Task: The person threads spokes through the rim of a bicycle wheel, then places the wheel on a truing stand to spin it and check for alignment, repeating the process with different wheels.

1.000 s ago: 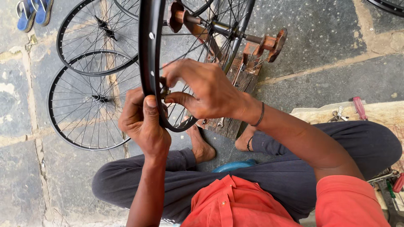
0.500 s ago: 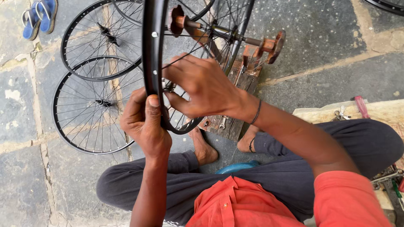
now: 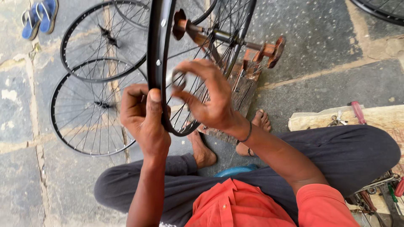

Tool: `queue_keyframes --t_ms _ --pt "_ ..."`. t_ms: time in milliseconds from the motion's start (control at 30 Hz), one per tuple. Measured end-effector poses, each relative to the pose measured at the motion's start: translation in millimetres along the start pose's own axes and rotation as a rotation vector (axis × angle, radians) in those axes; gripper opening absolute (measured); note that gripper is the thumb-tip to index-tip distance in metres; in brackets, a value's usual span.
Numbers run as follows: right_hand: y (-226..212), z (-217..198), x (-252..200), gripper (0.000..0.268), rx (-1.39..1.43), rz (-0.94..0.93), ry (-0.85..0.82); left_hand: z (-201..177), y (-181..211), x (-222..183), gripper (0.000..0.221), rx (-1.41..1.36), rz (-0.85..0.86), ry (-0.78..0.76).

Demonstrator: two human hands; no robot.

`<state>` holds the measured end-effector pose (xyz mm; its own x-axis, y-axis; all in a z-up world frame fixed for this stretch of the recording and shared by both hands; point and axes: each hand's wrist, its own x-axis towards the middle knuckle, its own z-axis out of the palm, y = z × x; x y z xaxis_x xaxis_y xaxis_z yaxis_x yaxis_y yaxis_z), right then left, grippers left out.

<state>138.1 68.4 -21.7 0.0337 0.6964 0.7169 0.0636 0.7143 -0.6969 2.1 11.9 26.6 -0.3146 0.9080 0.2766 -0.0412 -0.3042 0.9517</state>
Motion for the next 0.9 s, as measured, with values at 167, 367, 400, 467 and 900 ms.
queue_keyframes --t_ms 167,367,400,467,900 --pt "4 -2 8 0.058 0.081 -0.052 -0.133 7 9 4 0.025 0.009 0.008 -0.025" --pt "18 9 23 0.04 -0.056 -0.296 -0.1 -1 6 3 0.025 0.11 -0.011 -0.114" --pt "19 9 25 0.038 -0.035 -0.246 -0.146 -2 5 3 0.023 0.108 0.006 -0.111" --pt "19 7 30 0.038 -0.016 -0.2 -0.193 -3 4 3 0.023 0.102 0.025 -0.106" --pt "-15 -30 71 0.024 0.207 0.012 -0.64 -8 -3 -1 0.035 0.114 0.065 -0.097"
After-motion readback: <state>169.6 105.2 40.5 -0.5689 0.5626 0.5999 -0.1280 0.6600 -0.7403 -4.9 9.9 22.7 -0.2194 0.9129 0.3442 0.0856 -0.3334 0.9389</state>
